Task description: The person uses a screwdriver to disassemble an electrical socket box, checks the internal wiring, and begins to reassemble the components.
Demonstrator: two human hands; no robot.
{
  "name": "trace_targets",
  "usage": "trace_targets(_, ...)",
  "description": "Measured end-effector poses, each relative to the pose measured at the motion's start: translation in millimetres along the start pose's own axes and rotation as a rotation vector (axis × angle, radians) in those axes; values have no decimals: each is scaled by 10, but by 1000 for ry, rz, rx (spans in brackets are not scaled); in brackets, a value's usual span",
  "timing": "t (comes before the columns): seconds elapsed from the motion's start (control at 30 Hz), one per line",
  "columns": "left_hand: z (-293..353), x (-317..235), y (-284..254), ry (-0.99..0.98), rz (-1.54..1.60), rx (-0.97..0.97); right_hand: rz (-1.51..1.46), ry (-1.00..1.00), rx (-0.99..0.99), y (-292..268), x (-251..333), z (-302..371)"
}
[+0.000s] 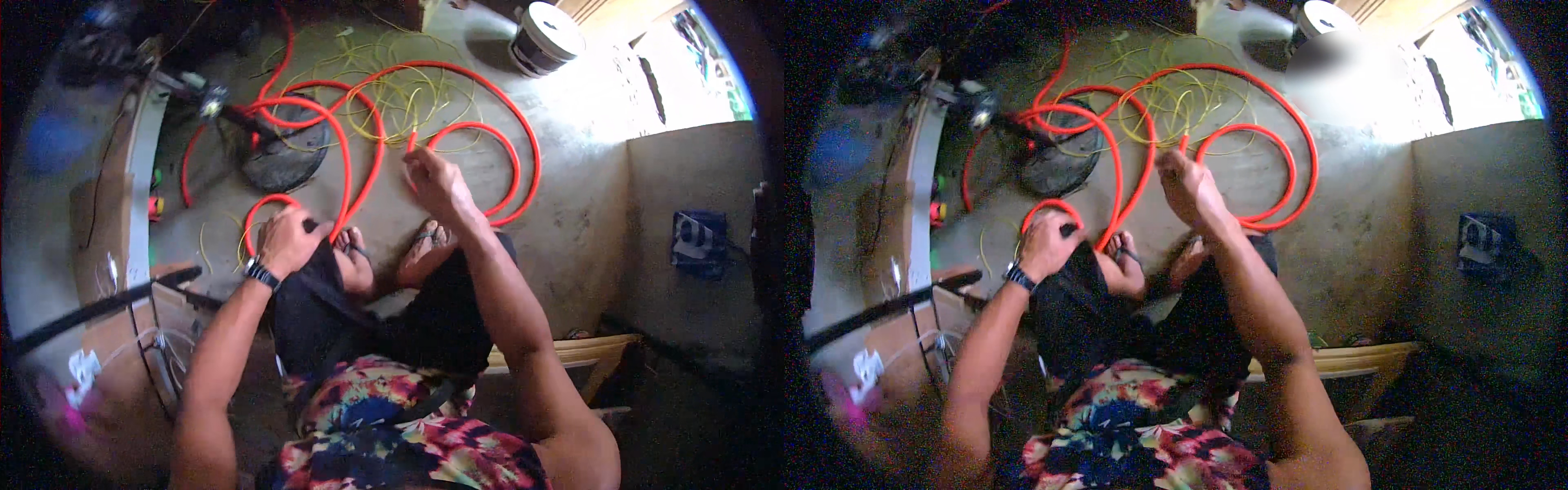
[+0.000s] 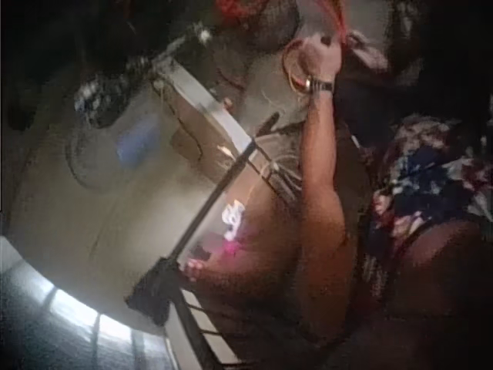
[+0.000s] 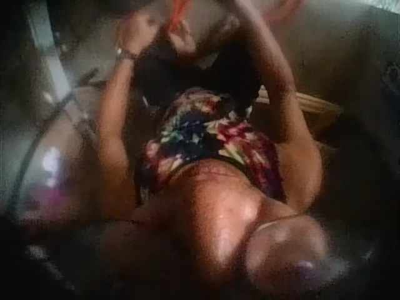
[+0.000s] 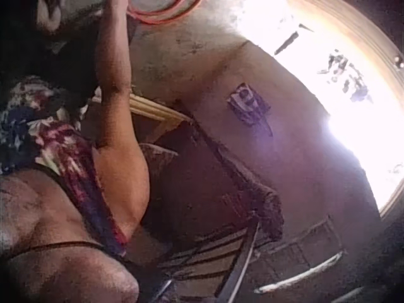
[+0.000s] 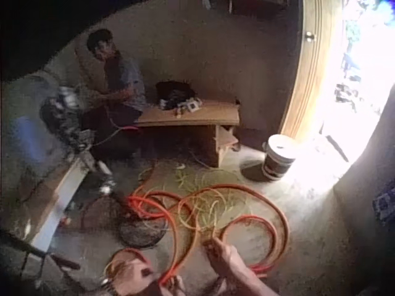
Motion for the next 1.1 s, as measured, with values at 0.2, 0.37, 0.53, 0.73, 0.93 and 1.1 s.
trace_targets(0.2, -481, 68, -181, -22, 232, 77, -172, 119, 664, 73, -65, -340)
trace_targets(0.37, -1004, -95, -182, -91, 287, 248, -380, 375, 389, -97, -558, -801)
trace_targets(0.53, -959, -333, -124, -198, 54, 246, -599, 607, 47, 79, -858, -538)
trace_targets(0.73, -263, -736, -363, -263, -107, 693, -798, 602, 147, -548, -380, 312)
trace_targets(0.93, -520, -834, -1342, -374, 640, 795, -995, 985, -23, -1928, -1153, 2249)
trace_targets(1.1, -694, -1152, -2013, -492, 586, 637, -976, 1555, -817, -2943, -1582, 4428)
Point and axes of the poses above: each hand's wrist, its own z-axis away from the middle knuckle, its own y-axis out of the palm, x = y × z, the point moved 3 cm from there along -z, towards the middle knuckle, and after that the axes turned 12 degrees about x, right-handed, at the moved point
